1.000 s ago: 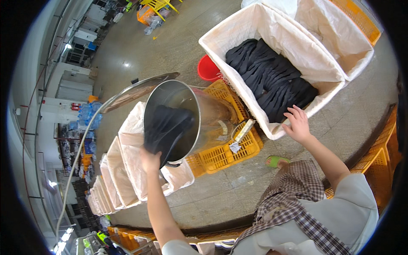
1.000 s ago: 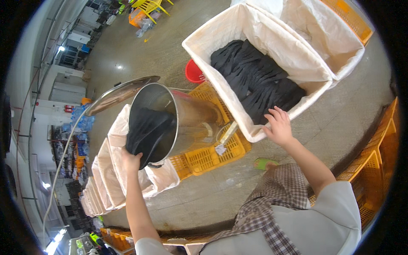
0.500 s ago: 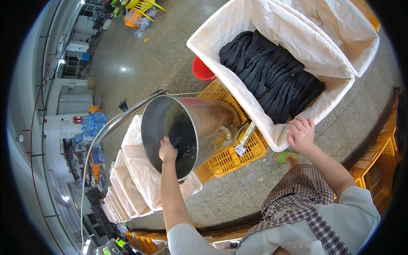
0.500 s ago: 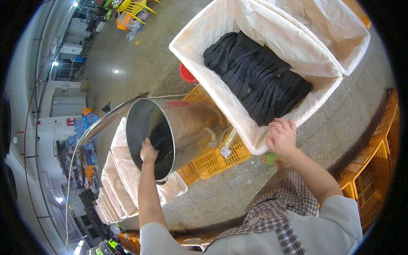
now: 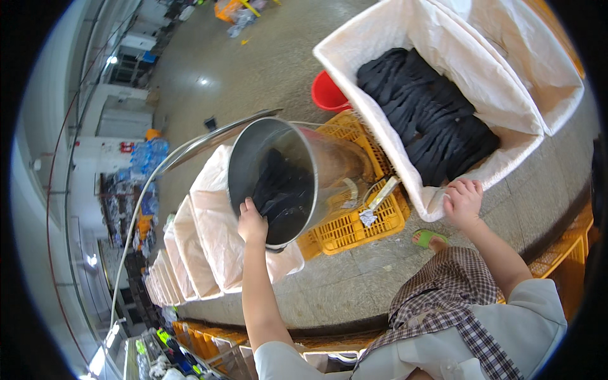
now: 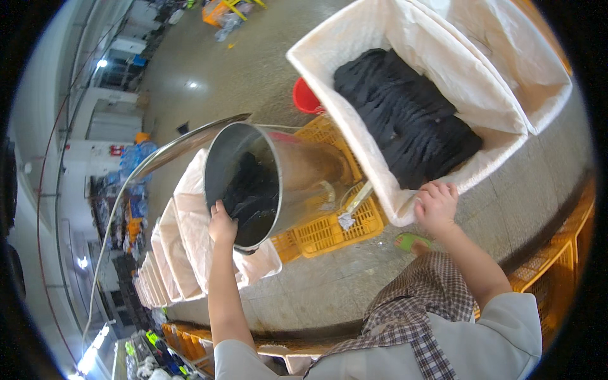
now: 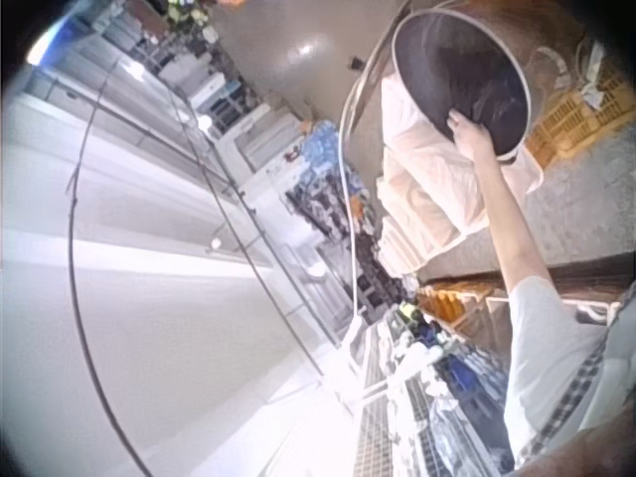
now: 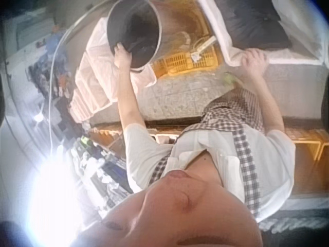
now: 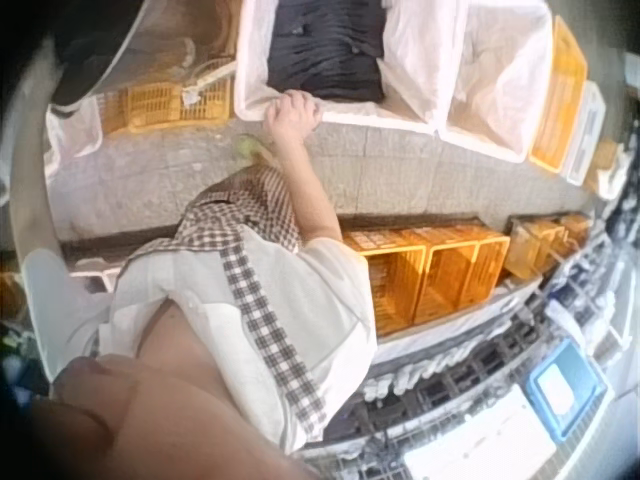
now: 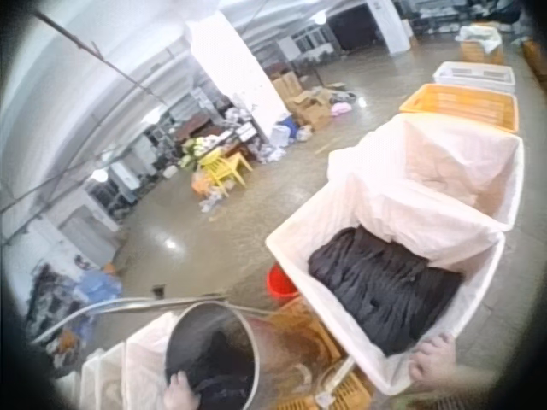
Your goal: The person picks up pairs of slippers from bins and shelves, wipes them with a white cloth, and places them back on the shelves. The person handles multiple pairs of slippers in different colors and styles, moving between storage areas.
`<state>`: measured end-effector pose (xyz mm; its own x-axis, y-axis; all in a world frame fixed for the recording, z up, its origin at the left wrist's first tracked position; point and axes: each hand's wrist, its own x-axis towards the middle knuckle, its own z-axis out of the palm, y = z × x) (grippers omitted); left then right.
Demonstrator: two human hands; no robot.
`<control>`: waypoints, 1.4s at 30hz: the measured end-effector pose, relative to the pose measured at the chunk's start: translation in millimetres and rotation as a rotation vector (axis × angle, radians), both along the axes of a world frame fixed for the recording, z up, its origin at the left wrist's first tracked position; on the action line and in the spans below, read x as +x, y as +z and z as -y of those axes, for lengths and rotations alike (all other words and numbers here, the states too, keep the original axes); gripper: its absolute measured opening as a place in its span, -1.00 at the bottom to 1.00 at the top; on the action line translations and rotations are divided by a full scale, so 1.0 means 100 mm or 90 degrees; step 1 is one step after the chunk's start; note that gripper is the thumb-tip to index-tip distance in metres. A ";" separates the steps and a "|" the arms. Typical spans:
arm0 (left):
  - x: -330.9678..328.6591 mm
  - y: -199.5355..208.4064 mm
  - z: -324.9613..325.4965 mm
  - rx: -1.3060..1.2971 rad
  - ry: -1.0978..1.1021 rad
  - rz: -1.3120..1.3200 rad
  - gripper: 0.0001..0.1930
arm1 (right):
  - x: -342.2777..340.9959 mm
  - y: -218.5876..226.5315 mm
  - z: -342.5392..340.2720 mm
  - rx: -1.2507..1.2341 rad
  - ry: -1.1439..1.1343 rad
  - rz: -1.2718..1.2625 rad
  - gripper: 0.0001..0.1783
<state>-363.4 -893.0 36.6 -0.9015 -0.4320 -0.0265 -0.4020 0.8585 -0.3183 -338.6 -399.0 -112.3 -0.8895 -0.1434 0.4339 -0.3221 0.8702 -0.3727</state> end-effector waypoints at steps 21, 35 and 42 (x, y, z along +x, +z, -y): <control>0.75 0.32 0.00 -0.024 0.091 -0.423 -0.30 | -0.78 -0.14 -0.42 -0.049 0.173 0.015 -0.89; 3.80 -0.76 -0.81 0.460 0.628 -1.186 -0.23 | 0.22 0.01 0.84 -0.002 0.887 0.197 -0.90; 6.40 -1.80 -2.61 0.006 1.138 -0.914 -0.23 | 0.79 -0.35 1.49 0.184 1.099 0.313 -0.91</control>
<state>276.9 -632.2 -143.3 0.8339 -0.5488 0.0588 -0.3851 -0.5021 0.7744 -260.1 -548.1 -147.7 0.2972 -0.9548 0.0042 -0.7513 -0.2366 -0.6161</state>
